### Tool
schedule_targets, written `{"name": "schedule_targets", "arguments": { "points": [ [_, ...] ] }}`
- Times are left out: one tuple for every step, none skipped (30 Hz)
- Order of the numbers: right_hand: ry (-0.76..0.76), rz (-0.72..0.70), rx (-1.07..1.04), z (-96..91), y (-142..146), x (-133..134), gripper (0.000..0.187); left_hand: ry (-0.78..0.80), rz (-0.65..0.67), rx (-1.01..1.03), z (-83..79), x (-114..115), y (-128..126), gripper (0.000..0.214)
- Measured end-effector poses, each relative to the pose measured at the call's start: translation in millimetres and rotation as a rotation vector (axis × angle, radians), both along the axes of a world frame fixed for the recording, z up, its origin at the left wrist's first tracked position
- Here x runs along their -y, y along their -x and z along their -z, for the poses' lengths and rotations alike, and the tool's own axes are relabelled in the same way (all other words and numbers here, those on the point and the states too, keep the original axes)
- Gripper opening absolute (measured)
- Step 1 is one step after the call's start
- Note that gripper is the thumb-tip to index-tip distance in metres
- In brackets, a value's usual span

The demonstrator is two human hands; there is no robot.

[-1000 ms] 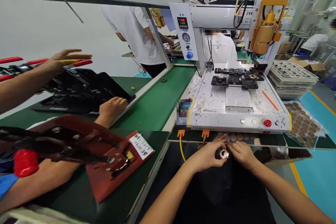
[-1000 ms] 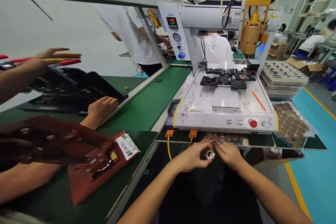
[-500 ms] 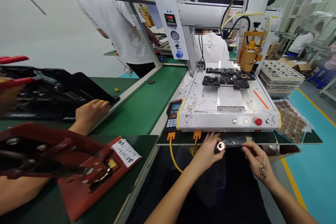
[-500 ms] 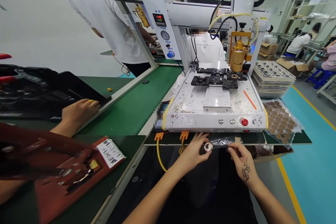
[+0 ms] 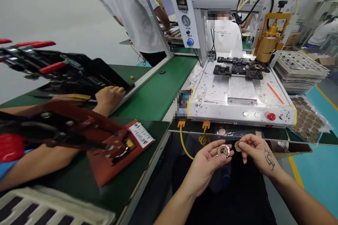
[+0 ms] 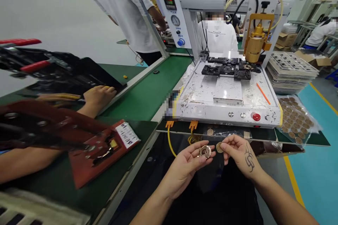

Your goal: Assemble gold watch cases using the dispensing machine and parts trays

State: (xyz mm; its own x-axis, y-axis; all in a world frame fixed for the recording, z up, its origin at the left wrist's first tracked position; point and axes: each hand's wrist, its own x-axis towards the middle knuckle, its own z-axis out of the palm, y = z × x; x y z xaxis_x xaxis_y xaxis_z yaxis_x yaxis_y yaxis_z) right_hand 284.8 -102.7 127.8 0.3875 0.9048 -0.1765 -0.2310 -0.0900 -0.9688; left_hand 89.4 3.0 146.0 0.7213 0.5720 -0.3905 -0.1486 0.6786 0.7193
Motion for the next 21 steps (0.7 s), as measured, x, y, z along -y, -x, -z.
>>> {"name": "schedule_targets", "arguments": {
  "points": [
    [0.001, -0.008, -0.003, -0.1, 0.8, 1.9, 0.037, 0.023, -0.010, 0.009, -2.0, 1.6, 2.0, 0.060],
    [0.004, -0.016, -0.007, -0.9, 1.5, 4.1, 0.035, 0.042, -0.021, 0.021, -3.4, 3.2, 3.6, 0.057],
    [0.010, -0.025, -0.017, -2.1, 2.2, 6.4, 0.034, 0.056, -0.033, 0.037, -4.3, 4.9, 4.8, 0.054],
    [0.018, -0.036, -0.036, -3.6, 2.9, 8.8, 0.034, 0.064, -0.043, 0.056, -4.6, 6.6, 5.5, 0.053],
    [0.026, -0.051, -0.064, -5.2, 3.5, 10.9, 0.034, 0.064, -0.053, 0.074, -4.4, 8.3, 5.9, 0.051],
    [0.035, -0.065, -0.100, -6.8, 4.2, 12.8, 0.035, 0.059, -0.062, 0.090, -3.9, 10.0, 6.0, 0.050],
    [0.044, -0.079, -0.137, -8.0, 4.9, 14.4, 0.037, 0.050, -0.071, 0.103, -3.1, 11.6, 6.0, 0.050],
    [0.052, -0.092, -0.169, -8.8, 5.7, 15.8, 0.038, 0.040, -0.079, 0.111, -2.3, 13.1, 5.9, 0.049],
    [0.062, -0.101, -0.191, -9.3, 6.3, 17.1, 0.040, 0.032, -0.083, 0.115, -1.5, 14.5, 5.7, 0.048],
    [0.071, -0.107, -0.201, -9.5, 6.8, 18.3, 0.040, 0.026, -0.083, 0.118, -0.8, 15.9, 5.5, 0.048],
    [0.078, -0.111, -0.199, -9.7, 7.1, 19.3, 0.041, 0.023, -0.080, 0.120, -0.3, 17.1, 5.4, 0.047],
    [0.085, -0.112, -0.182, -10.1, 7.2, 20.2, 0.042, 0.019, -0.075, 0.123, 0.0, 18.1, 5.3, 0.047],
    [0.094, -0.115, -0.155, -11.0, 7.1, 20.8, 0.042, 0.014, -0.070, 0.125, 0.2, 19.1, 5.3, 0.047],
    [0.103, -0.120, -0.124, -12.6, 6.9, 21.0, 0.043, 0.008, -0.065, 0.127, 0.4, 20.0, 5.4, 0.047],
    [0.111, -0.130, -0.090, -15.0, 6.7, 20.8, 0.043, 0.001, -0.060, 0.128, 0.6, 20.9, 5.7, 0.047],
    [0.116, -0.143, -0.049, -18.3, 6.7, 20.1, 0.043, -0.007, -0.054, 0.128, 0.8, 21.8, 6.0, 0.047],
    [0.115, -0.159, 0.002, -22.3, 7.1, 18.9, 0.043, -0.015, -0.048, 0.127, 1.2, 22.7, 6.5, 0.047],
    [0.100, -0.173, 0.065, -26.7, 8.0, 17.3, 0.042, -0.024, -0.044, 0.127, 1.7, 23.6, 7.1, 0.047],
    [0.073, -0.180, 0.139, -31.2, 9.4, 15.4, 0.040, -0.032, -0.041, 0.127, 2.3, 24.6, 7.8, 0.047],
    [0.040, -0.181, 0.221, -35.2, 11.4, 13.5, 0.038, -0.040, -0.040, 0.127, 2.8, 25.5, 8.6, 0.047],
    [0.011, -0.181, 0.297, -38.5, 13.9, 11.7, 0.036, -0.048, -0.042, 0.126, 3.2, 26.4, 9.4, 0.047]
  ]
}}
